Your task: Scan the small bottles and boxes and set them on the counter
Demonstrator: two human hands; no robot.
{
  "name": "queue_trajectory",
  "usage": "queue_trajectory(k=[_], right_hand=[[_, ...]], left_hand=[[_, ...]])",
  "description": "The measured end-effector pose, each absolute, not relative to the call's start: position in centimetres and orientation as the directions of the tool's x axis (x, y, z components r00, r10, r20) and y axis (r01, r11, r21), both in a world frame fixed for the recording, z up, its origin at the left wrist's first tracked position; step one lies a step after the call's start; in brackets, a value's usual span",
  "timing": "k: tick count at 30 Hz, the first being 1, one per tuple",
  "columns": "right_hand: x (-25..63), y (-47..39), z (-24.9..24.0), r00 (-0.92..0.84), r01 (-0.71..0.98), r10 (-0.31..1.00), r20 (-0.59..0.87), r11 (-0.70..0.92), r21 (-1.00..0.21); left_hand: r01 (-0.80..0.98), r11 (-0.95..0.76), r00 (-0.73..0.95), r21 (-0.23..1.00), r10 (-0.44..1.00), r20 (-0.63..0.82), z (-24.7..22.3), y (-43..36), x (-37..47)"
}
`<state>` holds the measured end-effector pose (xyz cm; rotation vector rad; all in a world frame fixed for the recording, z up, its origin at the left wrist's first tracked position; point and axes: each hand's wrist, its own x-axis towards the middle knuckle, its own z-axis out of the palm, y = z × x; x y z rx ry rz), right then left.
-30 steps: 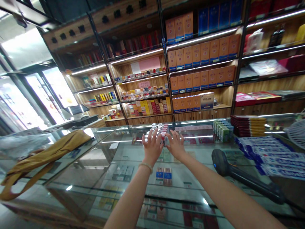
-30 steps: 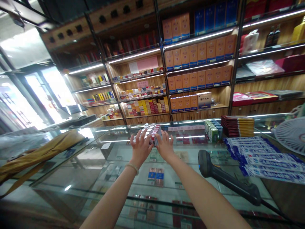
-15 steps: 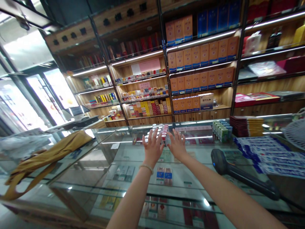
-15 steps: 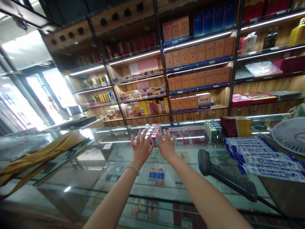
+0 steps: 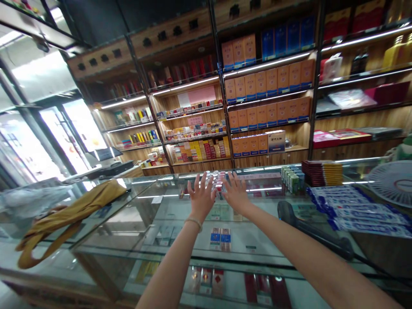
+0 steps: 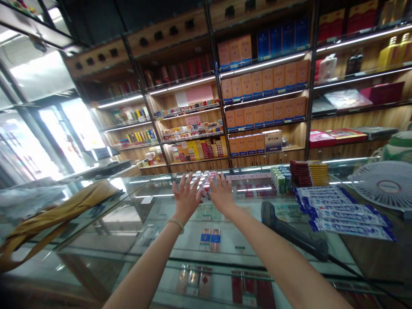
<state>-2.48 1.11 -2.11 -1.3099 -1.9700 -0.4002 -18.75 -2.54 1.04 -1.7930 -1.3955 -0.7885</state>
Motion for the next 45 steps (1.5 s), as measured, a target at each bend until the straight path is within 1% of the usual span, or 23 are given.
queue_trajectory(k=[4,8,14,22,30,36,40,45], right_hand=[[-0.8,0.7,-0.4,-0.242,0.896,0.686,0.686,0.429,-0.114],[0.8,0.5,0.9,-0.231,0.905,0.711,0.663,0.408,-0.122],[3.9,0.1,2.5,-0.205,0.923,0.736,0.645,0.365,-0.123],[10.4,-0.7,4.1,-0.162,0.948,0.759,0.631,0.296,-0.114],[17.2,-0.8,3.9,-0.119,0.974,0.768,0.63,0.214,-0.078],[20.8,-0.2,3.1,-0.062,0.985,0.775,0.628,0.147,-0.085],[22.9,0.3,2.9,-0.041,0.989,0.756,0.653,0.123,-0.081],[25.4,1.5,2.2,-0.01,0.989,0.757,0.653,0.104,-0.106]], left_hand=[[0.975,-0.151,0.216,-0.161,0.512,0.831,2.7,-3.1,-18.2],[0.975,-0.163,0.214,-0.15,0.507,0.835,3.9,-3.5,-17.1],[0.968,-0.209,0.229,-0.141,0.496,0.837,4.2,-3.4,-14.2],[0.956,-0.246,0.268,-0.163,0.495,0.826,5.0,-3.0,-8.6],[0.934,-0.331,0.285,-0.132,0.474,0.833,4.6,-1.7,-3.1],[0.917,-0.379,0.303,-0.122,0.467,0.83,3.9,-0.8,0.5],[0.916,-0.391,0.28,-0.086,0.472,0.836,3.5,0.1,2.1],[0.919,-0.391,0.252,-0.046,0.495,0.831,2.5,1.8,3.6]])
